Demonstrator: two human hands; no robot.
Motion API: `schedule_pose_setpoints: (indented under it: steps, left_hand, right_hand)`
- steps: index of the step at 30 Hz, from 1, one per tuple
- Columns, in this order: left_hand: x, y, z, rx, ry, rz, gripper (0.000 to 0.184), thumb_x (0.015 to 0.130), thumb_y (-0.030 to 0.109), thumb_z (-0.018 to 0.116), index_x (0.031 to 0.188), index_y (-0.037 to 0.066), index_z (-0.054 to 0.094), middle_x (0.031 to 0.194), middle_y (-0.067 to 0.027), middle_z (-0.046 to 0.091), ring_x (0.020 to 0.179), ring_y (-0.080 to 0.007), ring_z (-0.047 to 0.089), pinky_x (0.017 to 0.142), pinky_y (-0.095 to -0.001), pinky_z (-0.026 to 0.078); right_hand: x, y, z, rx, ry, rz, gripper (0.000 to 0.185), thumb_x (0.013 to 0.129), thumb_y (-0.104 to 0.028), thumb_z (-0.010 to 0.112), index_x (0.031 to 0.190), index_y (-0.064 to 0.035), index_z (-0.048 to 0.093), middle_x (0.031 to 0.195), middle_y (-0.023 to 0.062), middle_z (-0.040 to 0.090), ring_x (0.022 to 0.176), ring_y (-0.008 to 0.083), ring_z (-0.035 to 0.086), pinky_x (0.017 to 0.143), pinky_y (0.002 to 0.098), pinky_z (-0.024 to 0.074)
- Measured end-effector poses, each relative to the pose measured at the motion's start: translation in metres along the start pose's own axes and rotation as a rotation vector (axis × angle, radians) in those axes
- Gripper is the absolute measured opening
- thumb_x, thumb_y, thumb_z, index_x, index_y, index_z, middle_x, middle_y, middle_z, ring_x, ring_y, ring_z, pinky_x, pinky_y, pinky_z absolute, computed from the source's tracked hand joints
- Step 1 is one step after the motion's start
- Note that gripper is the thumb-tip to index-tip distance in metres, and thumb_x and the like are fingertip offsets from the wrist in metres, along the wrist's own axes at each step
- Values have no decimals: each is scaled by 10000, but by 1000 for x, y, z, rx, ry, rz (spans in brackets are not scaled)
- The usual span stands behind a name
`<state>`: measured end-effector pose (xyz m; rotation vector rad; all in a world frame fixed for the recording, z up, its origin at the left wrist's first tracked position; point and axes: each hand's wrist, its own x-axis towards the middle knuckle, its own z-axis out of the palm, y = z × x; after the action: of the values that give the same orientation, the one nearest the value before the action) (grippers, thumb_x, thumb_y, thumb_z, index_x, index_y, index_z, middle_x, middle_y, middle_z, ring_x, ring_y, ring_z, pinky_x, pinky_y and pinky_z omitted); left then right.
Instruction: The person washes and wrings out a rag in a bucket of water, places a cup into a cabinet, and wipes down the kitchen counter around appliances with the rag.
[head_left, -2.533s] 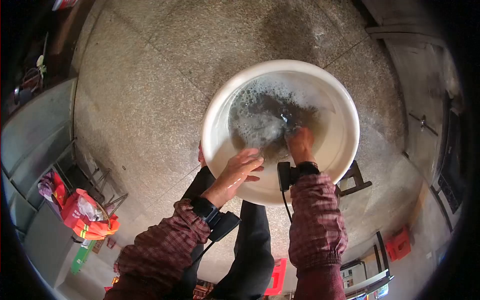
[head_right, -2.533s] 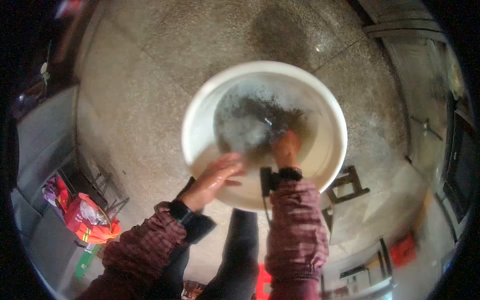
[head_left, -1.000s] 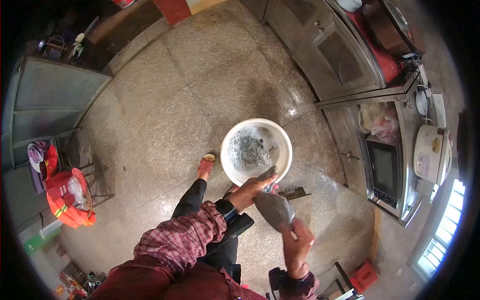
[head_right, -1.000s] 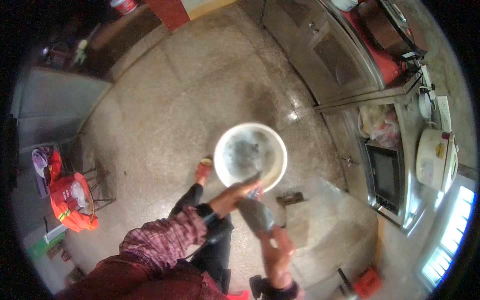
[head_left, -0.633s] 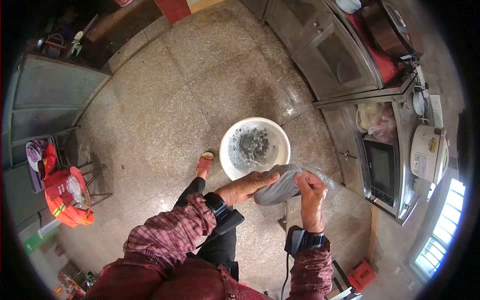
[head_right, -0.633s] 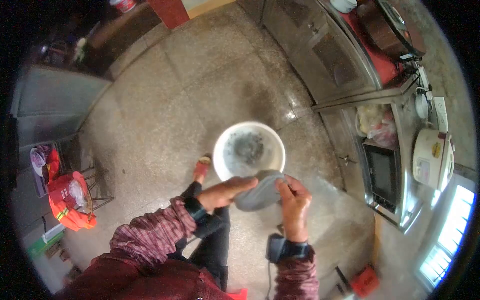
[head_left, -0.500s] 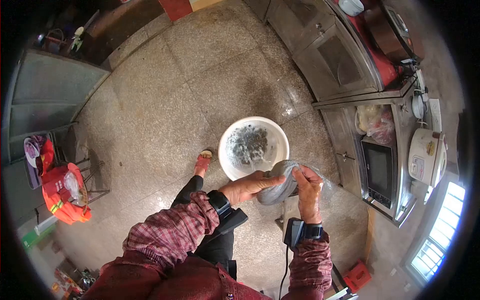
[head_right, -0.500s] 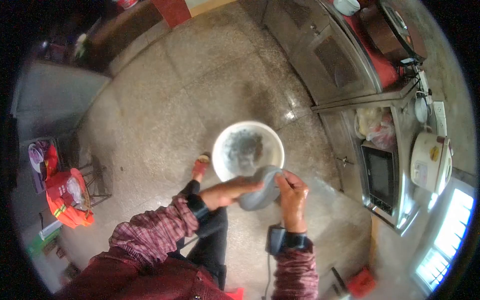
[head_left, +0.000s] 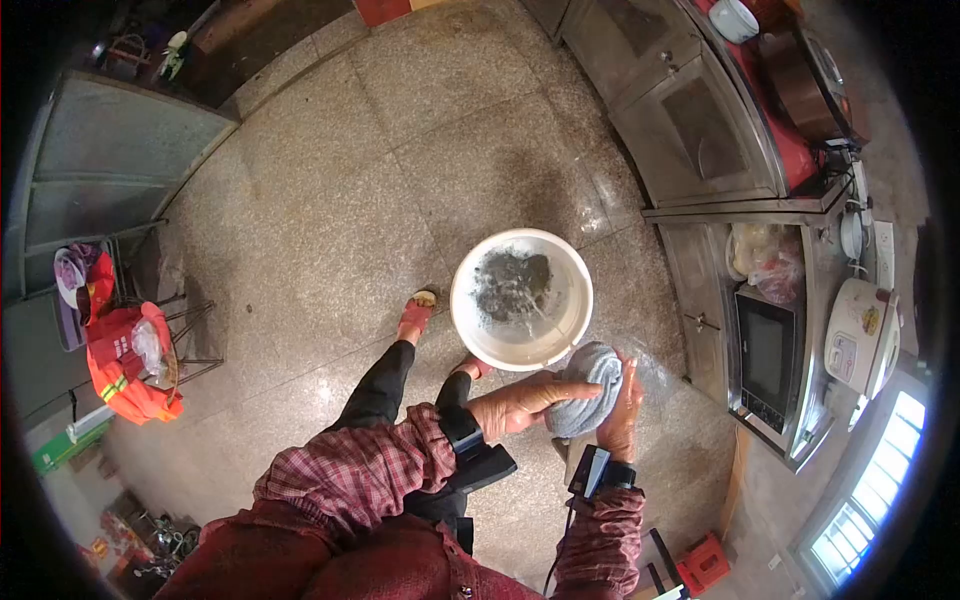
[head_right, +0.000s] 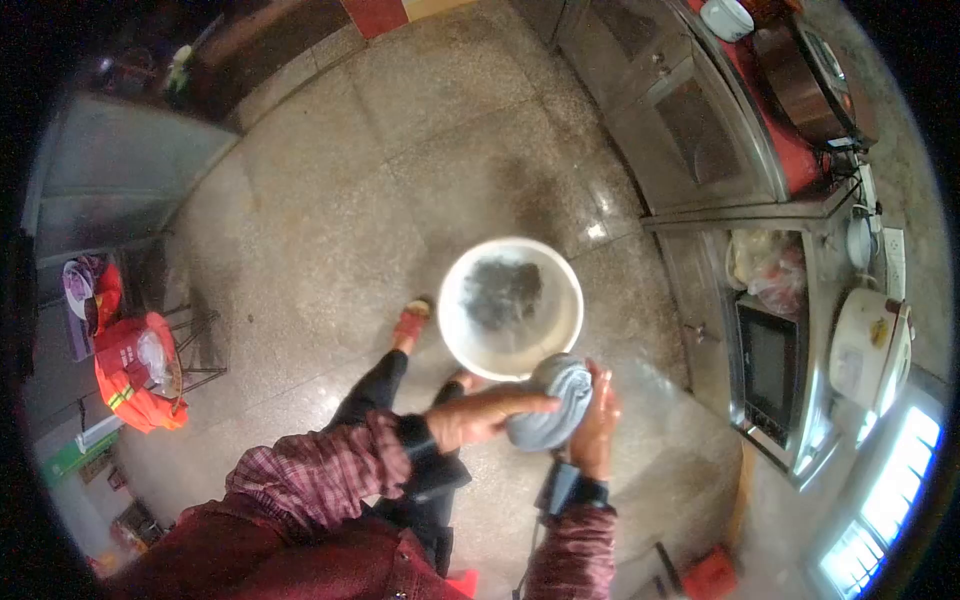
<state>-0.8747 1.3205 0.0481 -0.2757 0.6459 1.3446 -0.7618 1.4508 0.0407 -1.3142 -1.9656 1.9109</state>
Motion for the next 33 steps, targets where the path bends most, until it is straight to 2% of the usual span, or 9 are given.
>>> schedule_pose_setpoints:
  steps: [3,6,8,13,16,28,29,31,33]
  left_hand:
    - [3,-8,4,-200,-77,-56,572,798,314,646,1214,-16,433,1156,-145,545,1075,-254,532,895,-411,441]
    - [-2,-10,12,-362,-340,-154,533,863,315,536,1238,-35,392,1189,-253,491,1051,-386,531,892,-465,433]
    - [-7,-11,14,-421,-353,-156,539,866,313,532,1252,-29,376,1189,-264,486,1058,-400,521,888,-471,433]
    - [-5,-27,6,-589,-346,-123,546,859,333,546,1257,4,368,1141,-255,508,1046,-400,518,786,-452,466]
    - [-10,-23,6,-621,-284,-177,525,829,296,605,1246,56,394,1110,-206,537,994,-382,547,721,-452,472]
    - [-31,1,9,-400,119,-220,1034,660,67,768,1294,166,-44,1115,-278,452,811,-395,596,543,-481,521]
    - [-32,3,13,-190,32,-148,656,702,244,728,1134,78,263,982,-183,524,766,-290,594,564,-400,509]
    - [-27,3,12,17,-52,-75,504,744,422,689,974,-11,570,849,-88,597,722,-185,592,584,-320,497]
    - [-18,-1,5,194,-83,-91,543,708,382,729,1029,-17,549,849,-80,587,748,-165,586,597,-301,491]
  right_hand:
    - [-6,101,-31,-22,-87,27,592,849,-312,574,1307,-23,334,1137,200,540,951,259,577,866,366,478]
    - [-33,95,-3,1027,-517,18,804,759,-341,671,1368,-65,226,1280,230,416,1104,279,502,922,384,454]
    - [-31,50,33,1342,-283,147,940,670,-329,750,1387,-86,195,1376,245,265,1235,311,369,992,395,392]
    - [-21,44,64,1179,-181,-517,1023,718,-691,491,1386,-2,137,1359,313,235,1249,445,277,1092,486,130]
    - [-20,6,46,1314,-129,318,764,853,-634,315,1341,-47,317,1192,169,506,1205,348,382,977,451,378]
    - [-15,-37,25,681,-329,179,601,878,-510,431,1269,-54,395,1102,173,544,1078,331,508,902,427,443]
    - [-14,-38,22,678,-332,182,601,878,-510,431,1269,-54,395,1102,173,544,1078,331,508,902,427,443]
    - [-12,-56,21,511,-289,245,503,876,-400,510,1228,-48,438,1103,163,543,1061,298,520,893,405,451]
    - [-8,-55,22,421,-260,88,374,882,-294,526,1149,-33,509,1024,127,584,990,251,559,873,379,459]
